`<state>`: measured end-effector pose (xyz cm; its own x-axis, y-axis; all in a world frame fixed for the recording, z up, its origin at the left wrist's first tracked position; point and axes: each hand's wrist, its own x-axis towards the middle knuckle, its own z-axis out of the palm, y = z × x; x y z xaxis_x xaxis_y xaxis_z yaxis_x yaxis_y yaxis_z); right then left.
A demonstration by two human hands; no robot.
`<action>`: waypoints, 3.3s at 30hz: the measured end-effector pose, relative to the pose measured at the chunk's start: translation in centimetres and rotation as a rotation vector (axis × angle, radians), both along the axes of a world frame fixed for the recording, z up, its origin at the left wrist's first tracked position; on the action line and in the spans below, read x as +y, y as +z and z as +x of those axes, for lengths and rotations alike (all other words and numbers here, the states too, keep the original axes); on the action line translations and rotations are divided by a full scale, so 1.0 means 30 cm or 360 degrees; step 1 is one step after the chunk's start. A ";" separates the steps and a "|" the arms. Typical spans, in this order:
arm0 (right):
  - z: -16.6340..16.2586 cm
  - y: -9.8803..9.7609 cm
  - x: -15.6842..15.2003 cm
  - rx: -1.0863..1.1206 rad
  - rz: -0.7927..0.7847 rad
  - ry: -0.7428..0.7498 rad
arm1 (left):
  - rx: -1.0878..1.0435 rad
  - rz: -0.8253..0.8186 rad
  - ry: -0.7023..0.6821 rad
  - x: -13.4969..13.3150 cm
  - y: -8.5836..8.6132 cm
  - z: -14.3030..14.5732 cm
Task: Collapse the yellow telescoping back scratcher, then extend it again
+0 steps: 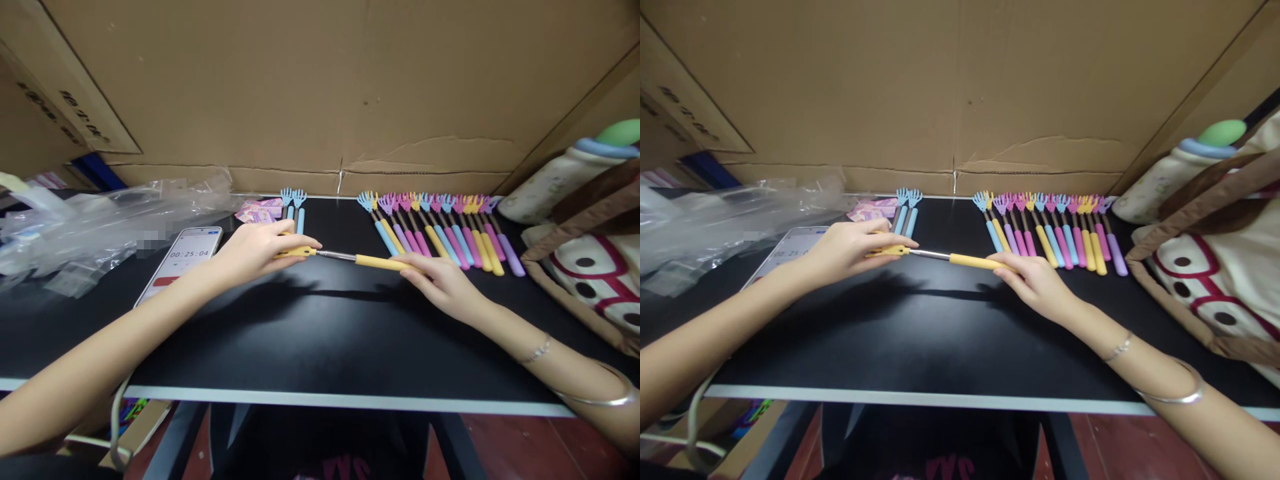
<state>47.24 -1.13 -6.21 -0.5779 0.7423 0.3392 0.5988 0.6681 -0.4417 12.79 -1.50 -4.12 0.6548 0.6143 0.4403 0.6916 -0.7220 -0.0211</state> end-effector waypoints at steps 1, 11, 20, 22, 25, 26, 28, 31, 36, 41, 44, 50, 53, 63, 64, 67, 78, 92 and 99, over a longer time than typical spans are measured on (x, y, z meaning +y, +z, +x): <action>-0.004 0.000 -0.004 0.0003 0.0016 0.0003 | -0.0012 -0.0023 0.0002 -0.003 -0.003 0.001; -0.017 0.031 -0.005 -0.0070 0.0344 -0.0033 | -0.0005 0.0019 0.0199 -0.010 -0.003 0.012; -0.009 0.025 0.007 -0.0274 0.0598 0.0001 | 0.0241 0.0193 0.0073 -0.016 -0.013 0.026; -0.007 0.023 0.011 -0.0287 0.0585 0.0001 | 0.0294 0.0170 0.0076 -0.018 -0.017 0.029; 0.001 0.023 0.016 -0.0338 0.0597 0.0010 | 0.0333 0.0141 0.0101 -0.022 -0.016 0.025; 0.004 0.025 0.017 -0.0361 0.0610 0.0019 | 0.0334 0.0129 0.0098 -0.023 -0.015 0.022; 0.008 0.030 0.019 -0.0407 0.0639 0.0059 | 0.0338 0.0090 0.0058 -0.023 -0.012 0.014; 0.011 0.040 0.020 -0.0477 0.0673 0.0164 | 0.0379 0.0070 -0.0026 -0.020 -0.011 0.005; 0.011 0.040 0.022 -0.0529 0.0665 0.0227 | 0.0443 0.0069 -0.0060 -0.012 -0.018 0.004; 0.016 0.033 0.022 -0.0560 0.0532 0.0246 | 0.0479 -0.0087 -0.0049 -0.013 -0.026 0.010; 0.022 0.035 0.022 -0.0572 0.0473 0.0255 | 0.0474 -0.0223 -0.0028 -0.015 -0.027 0.010; 0.026 0.042 0.017 -0.0583 0.0436 0.0307 | 0.0442 -0.0324 -0.0032 -0.017 -0.025 0.004; 0.024 0.049 0.010 -0.0579 0.0397 0.0365 | 0.0406 -0.0372 -0.0051 -0.018 -0.024 0.002; 0.044 0.049 0.020 -0.0615 0.0305 0.0331 | 0.0412 -0.0405 -0.0011 -0.014 -0.026 -0.018; 0.044 0.050 0.019 -0.0616 0.0284 0.0335 | 0.0422 -0.0404 -0.0007 -0.014 -0.026 -0.020; 0.042 0.052 0.018 -0.0603 0.0248 0.0344 | 0.0432 -0.0415 -0.0012 -0.014 -0.025 -0.022; 0.043 0.049 0.018 -0.0575 0.0270 0.0343 | 0.0424 -0.0443 -0.0001 -0.010 -0.031 -0.026; 0.038 0.054 0.014 -0.0603 0.0290 0.0344 | 0.0403 -0.0461 0.0005 -0.010 -0.030 -0.027; 0.044 0.049 0.021 -0.0591 0.0249 0.0341 | 0.0400 -0.0477 -0.0005 -0.011 -0.026 -0.027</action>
